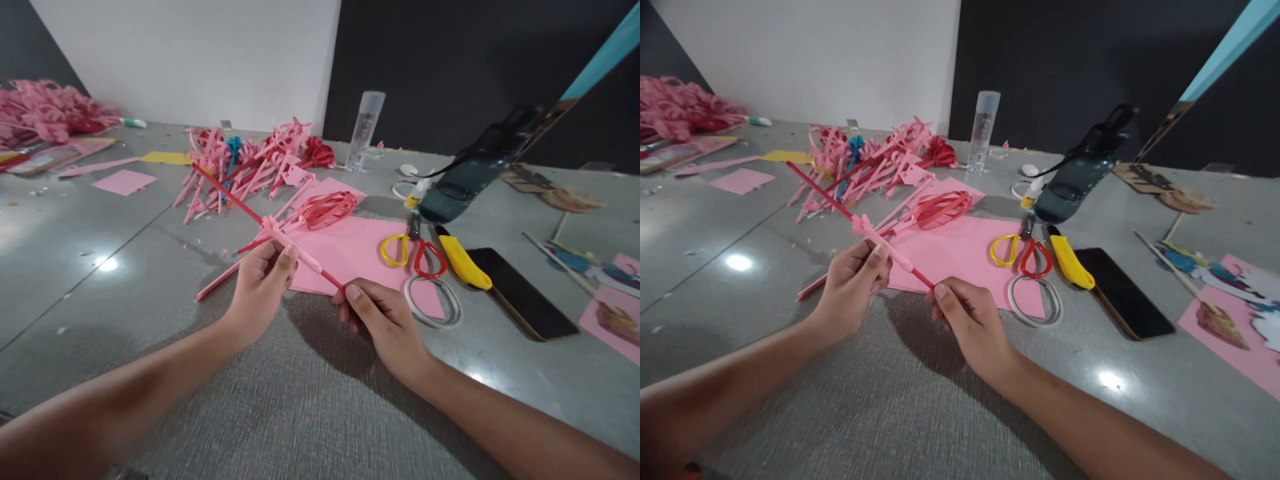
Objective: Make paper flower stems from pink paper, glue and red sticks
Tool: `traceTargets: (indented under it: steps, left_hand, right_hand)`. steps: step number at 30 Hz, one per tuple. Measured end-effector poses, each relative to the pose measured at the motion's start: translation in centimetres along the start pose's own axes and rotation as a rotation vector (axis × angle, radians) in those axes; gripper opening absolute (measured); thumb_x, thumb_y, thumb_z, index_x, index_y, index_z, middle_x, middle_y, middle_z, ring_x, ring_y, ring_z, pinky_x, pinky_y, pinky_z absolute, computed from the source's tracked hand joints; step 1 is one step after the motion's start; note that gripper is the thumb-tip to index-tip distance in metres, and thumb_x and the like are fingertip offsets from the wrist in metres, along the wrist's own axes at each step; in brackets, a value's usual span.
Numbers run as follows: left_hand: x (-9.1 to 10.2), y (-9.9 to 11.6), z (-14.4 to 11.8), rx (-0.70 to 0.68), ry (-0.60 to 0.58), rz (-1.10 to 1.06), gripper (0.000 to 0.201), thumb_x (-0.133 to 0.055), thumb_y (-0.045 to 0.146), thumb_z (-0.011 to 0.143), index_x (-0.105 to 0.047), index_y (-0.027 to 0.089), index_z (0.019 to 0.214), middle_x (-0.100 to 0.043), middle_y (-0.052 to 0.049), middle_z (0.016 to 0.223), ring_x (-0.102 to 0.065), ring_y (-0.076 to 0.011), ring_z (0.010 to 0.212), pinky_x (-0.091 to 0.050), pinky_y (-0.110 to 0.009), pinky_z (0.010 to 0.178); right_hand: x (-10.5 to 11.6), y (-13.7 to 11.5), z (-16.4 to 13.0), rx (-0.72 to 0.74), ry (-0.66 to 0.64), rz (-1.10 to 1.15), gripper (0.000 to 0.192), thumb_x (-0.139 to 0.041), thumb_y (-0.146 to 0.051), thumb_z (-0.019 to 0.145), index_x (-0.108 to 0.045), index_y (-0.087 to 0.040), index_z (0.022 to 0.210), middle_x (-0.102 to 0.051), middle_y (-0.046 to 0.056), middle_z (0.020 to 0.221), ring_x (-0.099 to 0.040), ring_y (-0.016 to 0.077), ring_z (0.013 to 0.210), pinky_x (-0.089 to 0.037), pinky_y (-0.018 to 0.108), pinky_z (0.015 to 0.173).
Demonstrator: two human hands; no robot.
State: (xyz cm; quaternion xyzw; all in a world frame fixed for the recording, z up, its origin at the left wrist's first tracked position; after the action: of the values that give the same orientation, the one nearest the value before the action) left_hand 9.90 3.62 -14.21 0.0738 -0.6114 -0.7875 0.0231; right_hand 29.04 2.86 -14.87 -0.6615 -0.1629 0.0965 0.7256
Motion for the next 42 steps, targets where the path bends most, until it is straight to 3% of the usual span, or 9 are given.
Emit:
traceTargets:
  steps: [8,15,20,34,42]
  left_hand:
    - [-0.49,-0.23,0.11,0.058,-0.020,-0.201,0.035,-0.065,0.042,0.100,-0.054,0.018,0.078,-0.047,0.004,0.066,-0.039,-0.0040,0.050,-0.027,-0.021,0.045]
    - [-0.60,-0.27,-0.13,0.063,-0.036,-0.239,0.025,-0.064,0.042,0.100,-0.068,0.018,0.095,-0.049,0.003,0.067,-0.041,-0.0058,0.053,-0.031,-0.020,0.046]
    - [-0.69,-0.21,-0.26,0.088,-0.040,-0.222,0.029,-0.066,0.044,0.098,-0.072,0.017,0.105,-0.048,0.004,0.064,-0.040,-0.0062,0.051,-0.031,-0.021,0.046]
    - [-0.25,0.27,-0.17,0.035,-0.027,-0.062,0.040,-0.065,0.047,0.099,-0.057,0.017,0.073,-0.046,0.003,0.059,-0.036,-0.0065,0.053,-0.029,-0.023,0.050]
    - [-0.34,0.39,-0.13,0.020,-0.024,-0.046,0.045,-0.065,0.049,0.098,-0.053,0.017,0.069,-0.046,0.003,0.059,-0.035,-0.0061,0.051,-0.028,-0.023,0.049]
  right_hand:
    - [0.08,0.15,-0.01,-0.002,0.002,-0.024,0.038,-0.057,-0.049,0.102,-0.070,-0.017,0.084,-0.062,0.000,0.066,-0.052,0.0099,0.056,-0.040,0.022,0.051]
    - [0.24,0.00,-0.06,0.028,0.024,-0.086,0.039,-0.057,-0.048,0.102,-0.066,-0.018,0.079,-0.060,0.000,0.068,-0.050,0.0110,0.058,-0.039,0.025,0.053]
    - [0.28,-0.27,-0.02,0.042,0.043,-0.102,0.034,-0.060,-0.046,0.100,-0.064,-0.019,0.081,-0.059,-0.001,0.070,-0.048,0.0108,0.057,-0.035,0.025,0.051]
    - [0.16,-0.29,0.14,0.041,0.019,-0.116,0.036,-0.060,-0.047,0.100,-0.064,-0.019,0.078,-0.059,0.000,0.068,-0.049,0.0109,0.058,-0.037,0.025,0.052]
    - [0.17,0.29,-0.05,-0.032,-0.001,-0.091,0.040,-0.059,-0.052,0.100,-0.068,-0.018,0.081,-0.060,0.000,0.067,-0.049,0.0114,0.057,-0.038,0.024,0.051]
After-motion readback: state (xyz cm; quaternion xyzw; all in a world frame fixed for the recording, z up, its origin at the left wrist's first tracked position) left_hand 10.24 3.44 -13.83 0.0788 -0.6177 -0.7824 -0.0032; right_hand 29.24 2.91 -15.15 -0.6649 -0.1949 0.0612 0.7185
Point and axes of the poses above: each hand's wrist, its own z-axis towards the middle knuckle, its own x-axis out of the back of the hand, y = z × x, the point moved 6 cm from there along z, towards the middle knuckle
